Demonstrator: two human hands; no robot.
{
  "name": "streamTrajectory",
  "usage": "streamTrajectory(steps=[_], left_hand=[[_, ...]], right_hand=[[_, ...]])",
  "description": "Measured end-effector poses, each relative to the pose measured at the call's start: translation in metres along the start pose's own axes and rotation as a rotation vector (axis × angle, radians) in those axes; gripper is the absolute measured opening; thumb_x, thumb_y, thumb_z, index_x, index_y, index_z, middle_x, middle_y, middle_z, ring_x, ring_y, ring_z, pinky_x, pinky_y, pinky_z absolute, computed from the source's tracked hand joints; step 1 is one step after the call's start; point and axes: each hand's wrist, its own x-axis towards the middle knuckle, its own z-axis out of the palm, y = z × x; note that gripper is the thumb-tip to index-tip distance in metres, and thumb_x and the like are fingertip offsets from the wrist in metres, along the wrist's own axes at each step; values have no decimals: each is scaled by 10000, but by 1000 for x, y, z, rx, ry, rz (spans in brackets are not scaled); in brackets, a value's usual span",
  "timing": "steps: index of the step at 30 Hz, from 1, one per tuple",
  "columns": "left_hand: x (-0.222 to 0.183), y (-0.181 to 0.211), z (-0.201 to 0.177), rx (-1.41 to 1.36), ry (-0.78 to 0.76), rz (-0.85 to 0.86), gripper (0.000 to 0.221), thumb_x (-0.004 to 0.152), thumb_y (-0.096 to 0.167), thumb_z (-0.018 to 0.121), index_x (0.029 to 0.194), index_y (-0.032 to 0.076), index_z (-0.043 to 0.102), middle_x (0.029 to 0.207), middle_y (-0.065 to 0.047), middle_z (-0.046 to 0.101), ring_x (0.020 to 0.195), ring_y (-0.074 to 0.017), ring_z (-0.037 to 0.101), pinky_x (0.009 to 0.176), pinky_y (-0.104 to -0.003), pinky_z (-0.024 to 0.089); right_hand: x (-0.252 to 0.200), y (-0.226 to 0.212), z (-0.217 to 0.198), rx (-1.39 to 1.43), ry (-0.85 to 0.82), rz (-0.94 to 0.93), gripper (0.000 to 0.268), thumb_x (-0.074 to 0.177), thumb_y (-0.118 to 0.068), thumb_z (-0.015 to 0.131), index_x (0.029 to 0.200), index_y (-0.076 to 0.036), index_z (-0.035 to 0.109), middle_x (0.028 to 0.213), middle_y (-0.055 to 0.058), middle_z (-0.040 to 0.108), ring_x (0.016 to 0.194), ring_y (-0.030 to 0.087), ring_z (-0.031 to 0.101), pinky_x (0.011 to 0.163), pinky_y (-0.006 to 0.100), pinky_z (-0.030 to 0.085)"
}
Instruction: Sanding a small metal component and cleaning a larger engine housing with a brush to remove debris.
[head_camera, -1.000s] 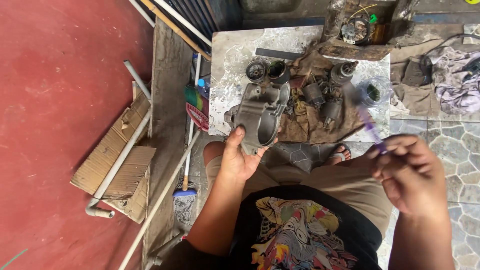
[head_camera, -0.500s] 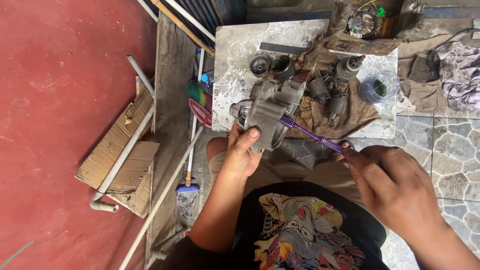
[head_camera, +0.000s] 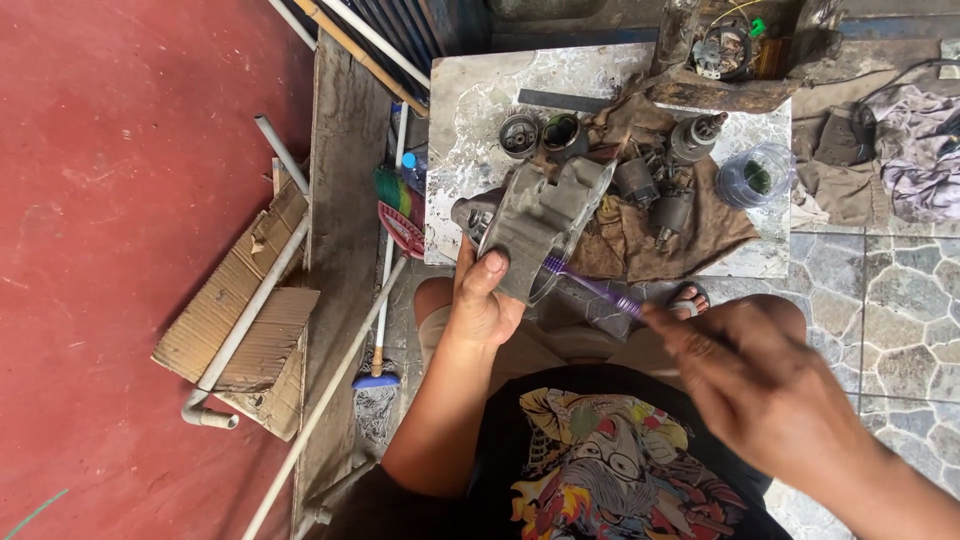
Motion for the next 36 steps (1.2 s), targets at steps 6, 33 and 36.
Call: streamTrajectory(steps=[6,33,36], left_hand=[[-4,-6,-16,-106,24,-69,521,953,132,756,1416,35,537,1271,-121,699,1135,-239,691,1037,-370,530],[10,-23,-21,-241,-123,-38,677,931,382,831,1461,85,532,1331,-84,686,1178,-189,688,1104,-342,536],[21,-11,-1,-94,-112,3,776,847,368,900,1472,109,522,1257,-48,672,1145,-167,659,1039,-323,537]], right_hand=[[1,-3,-19,-310,19,-51,539,887,-4,766,1411,-111,696,966,80,570,614,123,490,429,219,449],[15,-31,-25,62,-37,18,337,868,-61,689,1197,8,717,820,75,741,496,105,589,321,194,518],[24,-40,-33,-104,-31,66,432,843,-35,718,1270,31,725,747,52,664,565,157,597,364,244,522]])
